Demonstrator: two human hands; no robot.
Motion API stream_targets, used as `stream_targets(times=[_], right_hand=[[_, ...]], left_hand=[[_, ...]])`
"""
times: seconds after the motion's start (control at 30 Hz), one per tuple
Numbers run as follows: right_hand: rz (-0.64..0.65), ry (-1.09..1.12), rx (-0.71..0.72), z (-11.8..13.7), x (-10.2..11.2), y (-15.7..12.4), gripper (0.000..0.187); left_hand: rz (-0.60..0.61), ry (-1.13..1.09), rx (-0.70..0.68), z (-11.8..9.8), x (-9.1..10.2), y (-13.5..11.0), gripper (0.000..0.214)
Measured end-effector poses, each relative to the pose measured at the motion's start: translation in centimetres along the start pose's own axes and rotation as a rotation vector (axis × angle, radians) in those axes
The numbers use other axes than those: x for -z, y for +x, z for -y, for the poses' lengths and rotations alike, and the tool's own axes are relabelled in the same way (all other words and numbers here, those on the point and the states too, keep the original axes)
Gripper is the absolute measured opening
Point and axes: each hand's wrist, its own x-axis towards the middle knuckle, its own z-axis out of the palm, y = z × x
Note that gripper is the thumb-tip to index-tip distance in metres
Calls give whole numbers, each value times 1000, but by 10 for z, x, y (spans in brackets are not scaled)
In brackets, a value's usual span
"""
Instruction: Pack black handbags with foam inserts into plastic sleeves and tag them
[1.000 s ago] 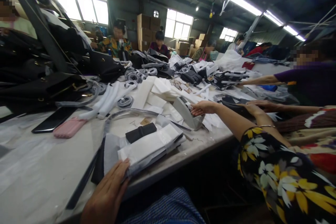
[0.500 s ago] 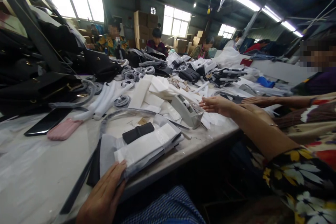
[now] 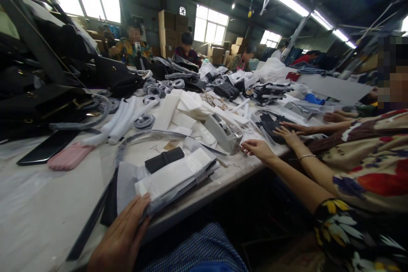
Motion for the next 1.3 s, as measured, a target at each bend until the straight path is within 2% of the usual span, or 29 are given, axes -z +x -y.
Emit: stream_targets(times=[0.13,0.2,0.3,0.37,0.5,0.67,0.8,0.9,1.0,1.1,1.3], right_hand=[[-71,-183,147,1,13,-9,18],[-78,-260,216,9,23,-21,13],[-13,-464,419,32,31,-39,18],[73,-578,577,54,24,-48,20],[316,-581,838,112,-17,-58,19],[634,-561,1175,187,-98,-59,21],[794,-600,1365,229,-162,-47,21],[873,-764,1406,245,-198,-34,12],[969,-869,1395,257,-221,-27,6],[1008,-959,1375,270,-236,-29,10],[1046,-1164,1334,294,-256,-40,19]], left_hand=[[-3,-2,-10,-1,0,0,46],[-8,-16,5,-2,0,0,46],[-6,-44,29,-3,0,1,45],[-10,-43,39,-4,0,2,43],[-18,-35,71,-10,5,5,38],[16,-76,125,-17,10,11,34],[9,-116,157,-19,11,13,32],[-19,-147,171,-19,7,10,31],[-43,-133,224,-21,1,3,30],[-76,-111,246,-23,-2,0,32],[-63,-217,150,-20,5,9,30]])
